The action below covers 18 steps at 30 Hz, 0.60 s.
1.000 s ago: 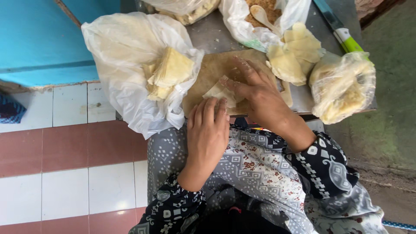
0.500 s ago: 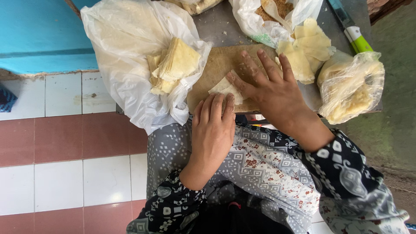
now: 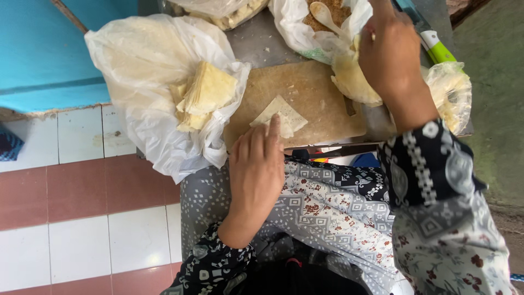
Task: The person sits at a small table and folds filled pastry wrappers. They take a thin square wrapper, spoon brown filling onto it from a plastic bag, fold the wrapper over the filling and press the edges to seal it, placing finished pieces aside and repeating with new wrappers.
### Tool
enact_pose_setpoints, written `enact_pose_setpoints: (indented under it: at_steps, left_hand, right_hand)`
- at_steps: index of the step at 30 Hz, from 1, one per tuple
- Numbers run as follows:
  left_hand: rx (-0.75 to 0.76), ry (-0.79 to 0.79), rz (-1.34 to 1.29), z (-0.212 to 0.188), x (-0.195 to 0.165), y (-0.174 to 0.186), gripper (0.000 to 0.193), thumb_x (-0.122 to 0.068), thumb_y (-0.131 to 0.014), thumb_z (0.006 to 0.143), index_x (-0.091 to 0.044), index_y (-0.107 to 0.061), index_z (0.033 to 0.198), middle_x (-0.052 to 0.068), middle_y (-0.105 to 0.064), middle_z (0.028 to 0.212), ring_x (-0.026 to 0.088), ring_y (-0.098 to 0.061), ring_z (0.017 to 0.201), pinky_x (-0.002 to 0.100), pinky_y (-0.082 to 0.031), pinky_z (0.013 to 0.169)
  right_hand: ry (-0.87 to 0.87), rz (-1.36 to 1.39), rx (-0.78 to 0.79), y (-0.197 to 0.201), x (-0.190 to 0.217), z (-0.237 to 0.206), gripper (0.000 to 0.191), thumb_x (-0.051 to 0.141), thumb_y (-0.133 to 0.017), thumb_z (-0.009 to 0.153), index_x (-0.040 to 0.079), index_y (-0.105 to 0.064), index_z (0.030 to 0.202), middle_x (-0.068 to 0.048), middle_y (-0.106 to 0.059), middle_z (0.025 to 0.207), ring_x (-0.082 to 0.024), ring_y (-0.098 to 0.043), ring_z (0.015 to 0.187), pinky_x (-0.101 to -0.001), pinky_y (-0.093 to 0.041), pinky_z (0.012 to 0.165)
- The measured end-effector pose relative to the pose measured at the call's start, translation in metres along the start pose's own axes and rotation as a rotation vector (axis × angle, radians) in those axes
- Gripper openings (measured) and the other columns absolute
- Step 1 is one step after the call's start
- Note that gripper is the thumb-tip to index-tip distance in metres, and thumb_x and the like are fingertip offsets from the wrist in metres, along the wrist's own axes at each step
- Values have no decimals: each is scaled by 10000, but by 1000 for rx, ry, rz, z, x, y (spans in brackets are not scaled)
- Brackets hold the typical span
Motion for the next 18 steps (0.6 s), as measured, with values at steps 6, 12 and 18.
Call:
enact_pose_setpoints:
  at_steps: [6, 12, 18]
  left_hand:
    - [43, 95, -105, 12, 18, 2, 497, -15, -643, 889, -47, -566, 1380, 149, -649, 1192, 349, -622, 1143, 475, -477, 985]
    - [-3, 128, -202, 17, 25, 4, 401, 21, -616, 939, -26, -588, 1337, 160, -606, 1234, 360, -639, 1123, 458, -506, 961]
    - [-46, 138, -186, 20, 25, 7, 259, -46, -637, 1000, -6, -643, 1255, 158, -609, 1174, 353, -646, 1070, 455, -520, 915]
  right_hand:
    - [-120, 137, 102, -54, -27, 23, 519, 89, -798, 899, 0, -575, 1360, -147, -745, 888, -383, -714, 824, -475, -565, 724]
    - [-142, 258, -45, -68, -37, 32, 102, -30, -792, 771, 13, -713, 820, -139, -736, 825, -272, -747, 740, -350, -595, 699]
    - [3, 367, -213, -44, -29, 35, 120, -153, -710, 791, -48, -714, 848, -94, -750, 860, -167, -747, 761, -271, -576, 669]
Point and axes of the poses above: each hand's wrist, its own z-axis towards the middle knuckle, its own y-axis out of the back of the hand, x = y × z, the point moved 2 cm from there along z, towards the middle knuckle
